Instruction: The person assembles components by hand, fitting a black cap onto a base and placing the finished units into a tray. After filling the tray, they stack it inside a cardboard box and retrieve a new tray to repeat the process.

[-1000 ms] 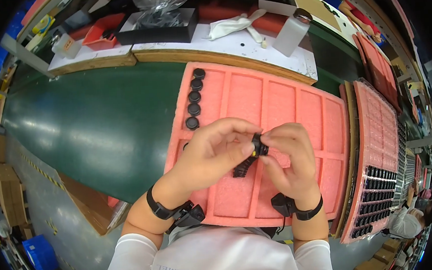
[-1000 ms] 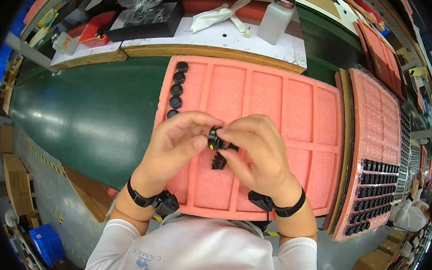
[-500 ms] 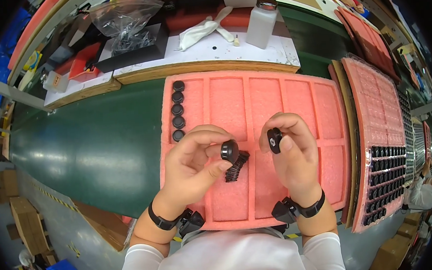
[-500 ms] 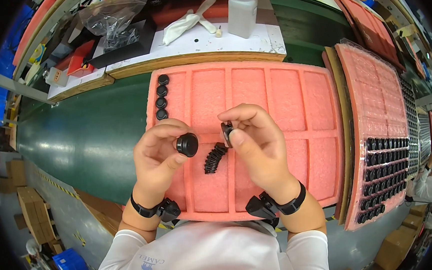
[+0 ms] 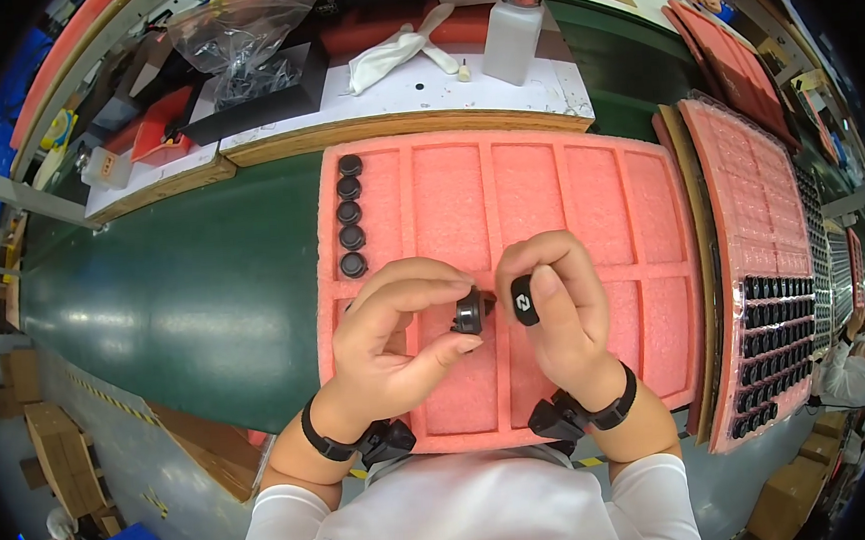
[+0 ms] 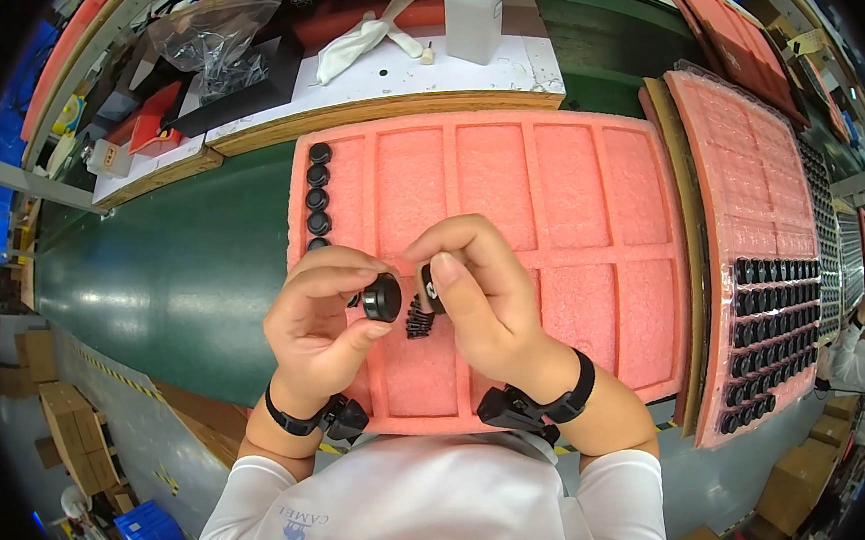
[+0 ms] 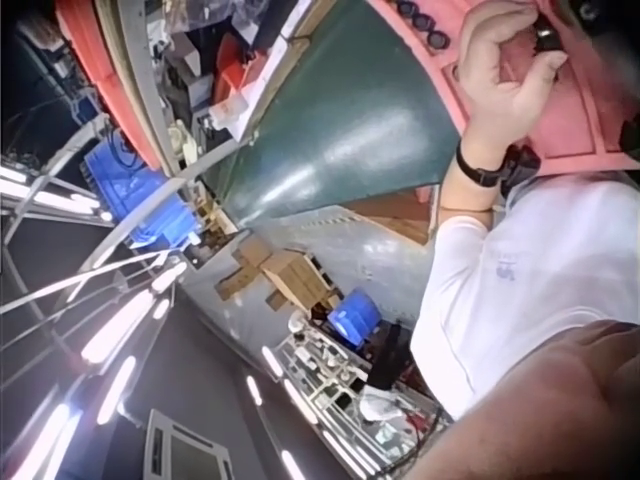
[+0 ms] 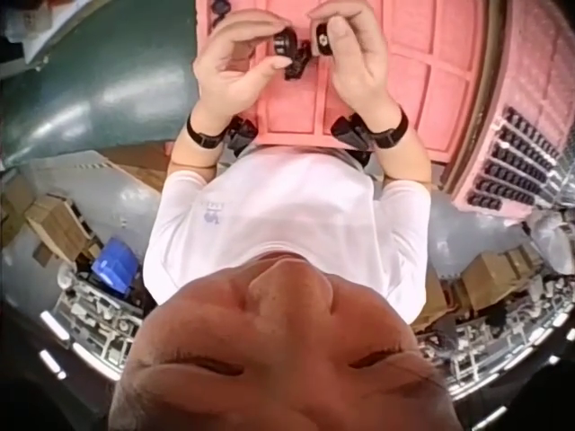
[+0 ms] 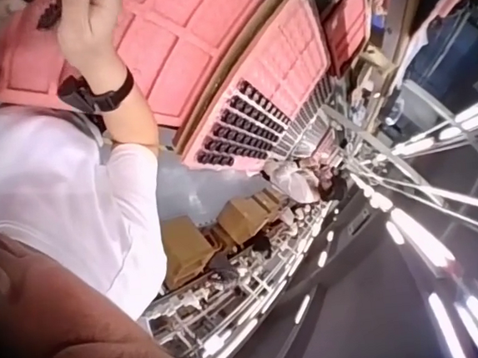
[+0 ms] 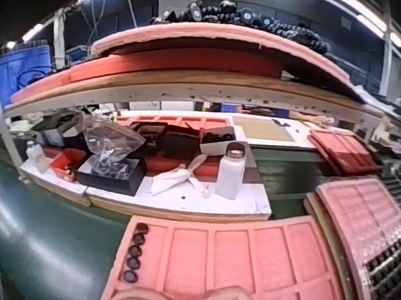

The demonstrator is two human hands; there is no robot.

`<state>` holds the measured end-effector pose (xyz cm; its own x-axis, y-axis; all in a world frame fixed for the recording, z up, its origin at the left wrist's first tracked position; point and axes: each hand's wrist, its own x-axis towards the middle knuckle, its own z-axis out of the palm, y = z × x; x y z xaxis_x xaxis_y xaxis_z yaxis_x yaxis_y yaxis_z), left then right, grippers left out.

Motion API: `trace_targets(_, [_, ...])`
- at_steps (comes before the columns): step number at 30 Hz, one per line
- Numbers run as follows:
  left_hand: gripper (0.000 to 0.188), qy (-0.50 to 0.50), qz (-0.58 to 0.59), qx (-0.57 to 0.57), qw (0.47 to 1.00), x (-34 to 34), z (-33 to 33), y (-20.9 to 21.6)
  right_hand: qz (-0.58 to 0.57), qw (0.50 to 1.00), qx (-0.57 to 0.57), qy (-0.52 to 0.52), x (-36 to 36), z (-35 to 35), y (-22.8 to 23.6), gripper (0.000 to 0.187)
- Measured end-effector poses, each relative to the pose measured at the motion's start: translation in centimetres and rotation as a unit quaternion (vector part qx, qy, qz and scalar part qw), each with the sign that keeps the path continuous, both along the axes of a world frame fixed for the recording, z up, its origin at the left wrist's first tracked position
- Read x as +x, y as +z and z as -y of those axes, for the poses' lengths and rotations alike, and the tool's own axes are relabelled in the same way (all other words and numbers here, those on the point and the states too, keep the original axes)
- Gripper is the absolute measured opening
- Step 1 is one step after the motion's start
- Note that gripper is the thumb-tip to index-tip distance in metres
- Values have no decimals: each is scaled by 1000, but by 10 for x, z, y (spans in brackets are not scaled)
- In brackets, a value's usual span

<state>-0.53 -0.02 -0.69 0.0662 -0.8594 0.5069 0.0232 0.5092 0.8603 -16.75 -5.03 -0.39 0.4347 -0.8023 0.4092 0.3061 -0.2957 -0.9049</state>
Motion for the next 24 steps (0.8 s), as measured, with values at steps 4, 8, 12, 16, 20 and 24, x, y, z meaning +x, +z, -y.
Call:
trace_targets(4, [35,13,99,-36,994,3,2,2,-37,999,23,-6,3,-6,8,23])
trace_targets(8, [36,17,70,-28,997,2,0,0,-8,999,-37,-5,1,1,-2,21])
trace_targets(12, [36,12,120,-42,992,4,0,5,-11,1000,-11,11,0,-5,4,20])
trace_targets(16, [37,30,120,-55,991,3,-1,4,-73,995,-64,1,1,-1,2,20])
trace_targets(20, [37,16,118,-52,992,5,-1,6,-16,999,-15,34,-5,-1,-1,22])
trace_targets(24, [37,33,127,-66,989,3,0,4,-54,997,-54,19,1,-5,-5,24])
